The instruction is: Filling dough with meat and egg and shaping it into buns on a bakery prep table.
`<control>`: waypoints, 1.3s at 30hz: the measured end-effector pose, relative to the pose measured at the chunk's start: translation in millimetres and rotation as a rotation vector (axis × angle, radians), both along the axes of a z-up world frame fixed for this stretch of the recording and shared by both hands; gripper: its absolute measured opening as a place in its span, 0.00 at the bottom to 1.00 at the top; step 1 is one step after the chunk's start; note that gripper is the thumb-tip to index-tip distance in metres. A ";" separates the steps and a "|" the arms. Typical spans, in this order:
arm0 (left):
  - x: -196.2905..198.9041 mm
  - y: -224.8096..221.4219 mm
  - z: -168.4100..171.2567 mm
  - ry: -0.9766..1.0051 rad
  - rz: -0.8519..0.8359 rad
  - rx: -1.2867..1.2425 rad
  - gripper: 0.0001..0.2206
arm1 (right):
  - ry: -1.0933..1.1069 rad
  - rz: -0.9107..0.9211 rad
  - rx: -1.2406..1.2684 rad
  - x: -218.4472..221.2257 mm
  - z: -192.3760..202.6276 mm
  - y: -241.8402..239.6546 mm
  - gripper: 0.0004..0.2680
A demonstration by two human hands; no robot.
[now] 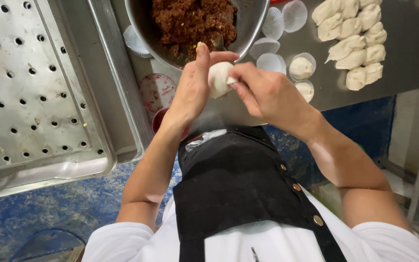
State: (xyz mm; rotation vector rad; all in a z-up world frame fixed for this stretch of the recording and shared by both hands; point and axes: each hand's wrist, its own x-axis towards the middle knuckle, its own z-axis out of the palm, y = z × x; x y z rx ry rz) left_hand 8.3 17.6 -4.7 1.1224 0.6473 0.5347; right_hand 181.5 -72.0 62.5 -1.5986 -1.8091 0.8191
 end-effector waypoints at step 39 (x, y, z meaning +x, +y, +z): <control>103.6 -102.6 -233.9 0.385 -0.010 -0.413 0.40 | -0.548 -0.341 0.024 96.9 -249.9 -64.5 0.17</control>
